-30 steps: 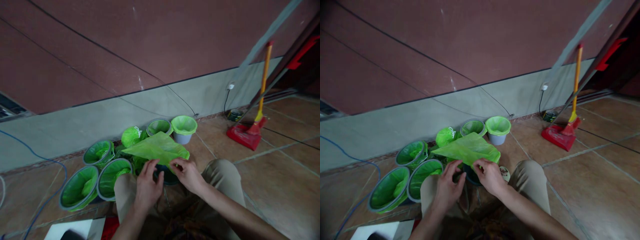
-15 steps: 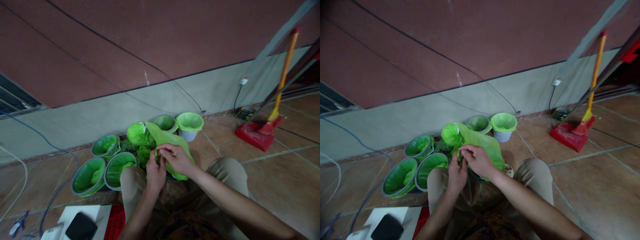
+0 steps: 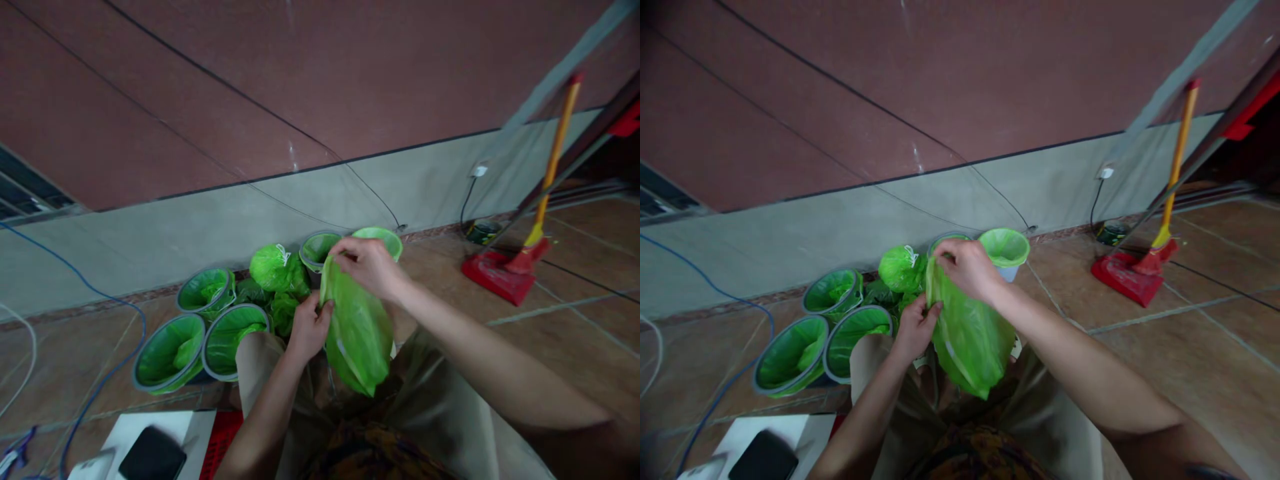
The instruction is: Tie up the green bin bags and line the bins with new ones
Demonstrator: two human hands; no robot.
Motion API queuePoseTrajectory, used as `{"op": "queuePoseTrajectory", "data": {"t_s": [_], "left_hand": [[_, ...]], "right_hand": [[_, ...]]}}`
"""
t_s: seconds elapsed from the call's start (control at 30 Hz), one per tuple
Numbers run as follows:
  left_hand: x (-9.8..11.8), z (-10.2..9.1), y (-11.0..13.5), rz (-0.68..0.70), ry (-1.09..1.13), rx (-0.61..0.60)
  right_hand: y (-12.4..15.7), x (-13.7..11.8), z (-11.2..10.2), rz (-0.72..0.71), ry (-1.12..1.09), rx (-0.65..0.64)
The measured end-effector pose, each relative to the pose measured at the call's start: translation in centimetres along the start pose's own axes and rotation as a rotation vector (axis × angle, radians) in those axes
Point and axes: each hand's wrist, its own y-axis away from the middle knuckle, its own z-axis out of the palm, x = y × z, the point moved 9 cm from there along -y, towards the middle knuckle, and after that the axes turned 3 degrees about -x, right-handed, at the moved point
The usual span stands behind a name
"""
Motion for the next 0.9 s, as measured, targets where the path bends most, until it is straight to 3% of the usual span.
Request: {"op": "queuePoseTrajectory", "data": {"t_s": [0.23,0.37,0.5,0.67,0.8,0.9], "left_hand": [[-5.1,0.1,3.6,-0.148,0.211,-0.12],[-6.4,0.3,5.4,-0.263,0.488,-0.139],[-5.9,1.0,6.8,-0.321,0.737,-0.163],[-4.1,0.7,7.2,-0.267,0.834,-0.272],[-4.5,-0.5,6.3,-0.235,0.69,-0.235],[-5.8,-2.1,5.2,-0.217,0.42,-0.07]], "right_hand": [[-0.8,6.0,-11.2,0.19,-0.345,0.537],[0.2,8.8,-15.2,0.274,-0.377,0.702],[1.9,11.8,-16.8,0.343,-0.389,0.822],[3.4,14.5,-17.5,0.403,-0.424,0.9],[4.0,15.3,-17.7,0.429,-0.433,0.905],[4.5,15.0,-17.9,0.41,-0.421,0.938]]}}
